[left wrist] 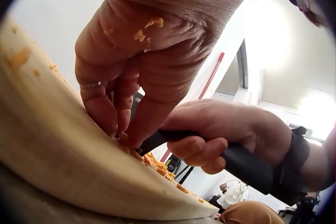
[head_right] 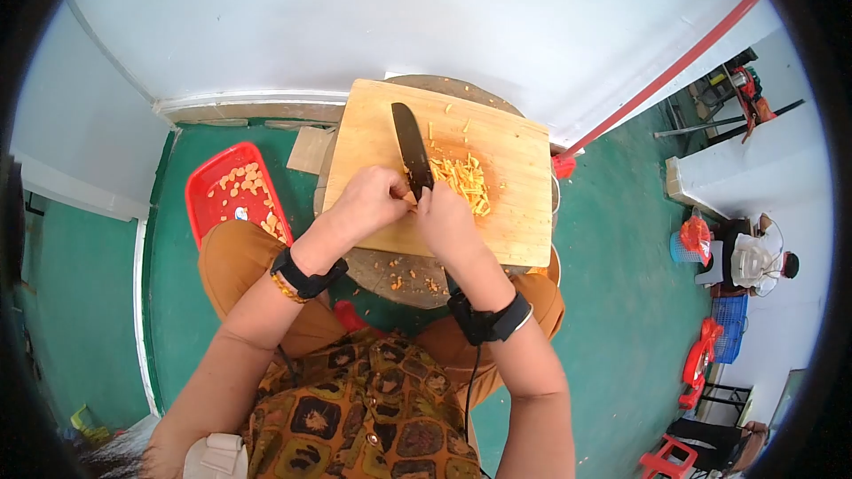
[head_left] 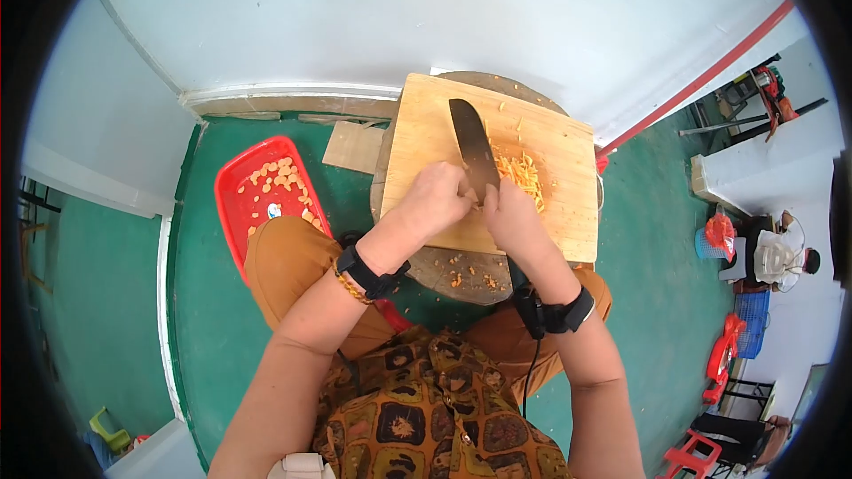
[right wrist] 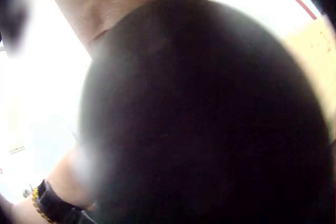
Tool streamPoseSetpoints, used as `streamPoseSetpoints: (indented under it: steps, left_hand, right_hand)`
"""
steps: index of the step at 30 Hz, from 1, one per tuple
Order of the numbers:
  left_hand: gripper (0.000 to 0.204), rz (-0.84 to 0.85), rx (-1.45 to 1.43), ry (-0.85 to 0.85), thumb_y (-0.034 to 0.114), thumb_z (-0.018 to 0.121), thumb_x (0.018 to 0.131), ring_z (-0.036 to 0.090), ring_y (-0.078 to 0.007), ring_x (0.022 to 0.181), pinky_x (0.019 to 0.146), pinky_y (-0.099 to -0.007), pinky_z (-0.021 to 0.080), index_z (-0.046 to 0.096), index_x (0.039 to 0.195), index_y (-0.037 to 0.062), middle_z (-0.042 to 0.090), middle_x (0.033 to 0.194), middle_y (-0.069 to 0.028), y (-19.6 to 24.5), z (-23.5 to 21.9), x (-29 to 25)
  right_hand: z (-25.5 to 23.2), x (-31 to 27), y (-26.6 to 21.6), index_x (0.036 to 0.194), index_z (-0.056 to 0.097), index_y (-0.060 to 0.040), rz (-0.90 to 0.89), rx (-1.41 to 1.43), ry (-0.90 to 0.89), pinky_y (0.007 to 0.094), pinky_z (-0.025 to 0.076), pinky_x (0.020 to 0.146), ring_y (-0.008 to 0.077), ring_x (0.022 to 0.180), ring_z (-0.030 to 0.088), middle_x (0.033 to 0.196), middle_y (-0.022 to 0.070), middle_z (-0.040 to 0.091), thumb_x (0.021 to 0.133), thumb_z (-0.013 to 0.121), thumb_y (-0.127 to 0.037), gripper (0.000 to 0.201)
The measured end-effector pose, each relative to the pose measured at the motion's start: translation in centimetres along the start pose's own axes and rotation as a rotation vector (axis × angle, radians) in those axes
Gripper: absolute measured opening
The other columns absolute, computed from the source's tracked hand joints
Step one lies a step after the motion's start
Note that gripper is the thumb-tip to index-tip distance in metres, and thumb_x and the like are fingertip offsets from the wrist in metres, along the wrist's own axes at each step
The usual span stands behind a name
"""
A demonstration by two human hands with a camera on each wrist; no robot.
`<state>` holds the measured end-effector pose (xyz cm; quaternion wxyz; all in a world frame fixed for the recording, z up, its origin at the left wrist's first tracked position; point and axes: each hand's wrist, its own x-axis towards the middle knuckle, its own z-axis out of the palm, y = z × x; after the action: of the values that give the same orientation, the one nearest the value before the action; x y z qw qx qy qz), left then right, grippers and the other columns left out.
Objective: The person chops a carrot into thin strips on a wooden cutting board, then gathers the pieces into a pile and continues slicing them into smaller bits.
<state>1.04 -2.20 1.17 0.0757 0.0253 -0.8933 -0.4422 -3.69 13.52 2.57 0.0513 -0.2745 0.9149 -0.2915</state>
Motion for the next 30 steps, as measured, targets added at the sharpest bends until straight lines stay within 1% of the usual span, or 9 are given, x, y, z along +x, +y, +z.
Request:
streamPoseSetpoints:
  steps: [2,3,9,12,15,20,23,27,30]
  left_hand:
    - [0.018,-0.023,-0.022,0.021,0.012,0.073,0.070,0.068,-0.0352,0.071,0.065,-0.0405,0.052,0.069,0.077,-0.0048,0.066,0.075,-0.0237,-0.1,0.3,-0.1]
    - [0.019,-0.011,-0.040,0.027,0.012,0.073,0.071,0.068,-0.0349,0.070,0.064,-0.0403,0.052,0.069,0.077,-0.0050,0.066,0.075,-0.0235,0.0,0.3,-0.2]
    - [0.021,-0.017,0.004,0.016,0.014,0.074,0.071,0.067,-0.0342,0.072,0.065,-0.0394,0.052,0.069,0.080,-0.0044,0.066,0.076,-0.0230,0.1,-0.7,-0.5]
    - [0.019,0.002,0.046,0.070,0.012,0.073,0.071,0.068,-0.0346,0.073,0.066,-0.0397,0.052,0.069,0.081,-0.0035,0.066,0.077,-0.0231,-0.7,-1.2,-0.6]
    - [0.017,0.029,0.100,0.141,0.011,0.071,0.071,0.068,-0.0351,0.075,0.067,-0.0402,0.053,0.070,0.081,-0.0031,0.067,0.078,-0.0234,-1.1,-1.6,-0.8]
    - [0.016,-0.022,0.040,-0.043,0.010,0.070,0.072,0.068,-0.0359,0.077,0.069,-0.0412,0.054,0.070,0.081,-0.0037,0.067,0.079,-0.0247,-0.3,-2.2,-0.8]
    - [0.017,-0.053,0.023,-0.032,0.011,0.071,0.072,0.067,-0.0372,0.077,0.069,-0.0420,0.053,0.069,0.079,-0.0040,0.067,0.078,-0.0243,-0.2,-1.5,-0.9]
    - [0.022,0.031,0.045,0.060,0.014,0.075,0.071,0.066,-0.0399,0.079,0.072,-0.0437,0.052,0.067,0.081,-0.0041,0.066,0.080,-0.0245,-0.2,-0.9,-1.3]
    - [0.026,0.039,0.084,0.107,0.015,0.076,0.071,0.063,-0.0396,0.086,0.077,-0.0441,0.051,0.065,0.085,-0.0033,0.064,0.087,-0.0230,-0.1,-0.9,-1.6]
  right_hand:
    - [-2.1,0.3,-1.0,0.090,0.052,0.0004,0.388,0.383,-0.260,0.0343,0.046,0.040,0.0196,0.042,0.056,0.057,0.0088,0.055,0.100,0.047,-0.022,0.025]
    - [-2.3,0.1,-0.7,0.090,0.052,-0.0015,0.397,0.448,-0.255,0.0282,0.042,0.038,0.0115,0.040,0.047,0.057,0.0019,0.048,0.102,0.044,-0.025,0.028]
    - [-4.0,-0.9,-2.1,0.090,0.052,-0.0008,0.355,0.406,-0.100,0.0303,0.042,0.038,0.0134,0.041,0.050,0.057,0.0047,0.051,0.102,0.044,-0.024,0.027]
    - [-4.3,-0.9,-2.7,0.090,0.051,0.0003,0.151,0.125,0.022,0.0474,0.048,0.049,0.0406,0.054,0.061,0.064,0.0238,0.060,0.101,0.048,-0.022,0.025]
    - [-4.6,-1.3,-5.0,0.090,0.051,0.0013,0.073,0.070,0.055,0.0538,0.049,0.057,0.0494,0.065,0.061,0.069,0.0307,0.061,0.100,0.050,-0.021,0.024]
    - [-0.8,-1.2,-2.8,0.087,0.052,0.0028,0.015,-0.133,-0.036,0.0540,0.051,0.060,0.0477,0.067,0.063,0.068,0.0303,0.061,0.099,0.049,-0.019,0.025]
    - [-0.8,-0.8,-2.9,0.088,0.053,0.0038,0.020,-0.144,-0.072,0.0544,0.051,0.063,0.0479,0.070,0.063,0.071,0.0311,0.061,0.099,0.049,-0.019,0.026]
    - [-1.5,-0.4,-2.0,0.090,0.054,0.0051,0.042,-0.085,-0.027,0.0545,0.050,0.067,0.0485,0.075,0.063,0.075,0.0316,0.061,0.099,0.050,-0.021,0.028]
    - [-3.5,-0.4,-2.2,0.091,0.055,0.0050,0.267,0.129,-0.059,0.0523,0.047,0.065,0.0483,0.074,0.062,0.075,0.0305,0.061,0.099,0.051,-0.022,0.029]
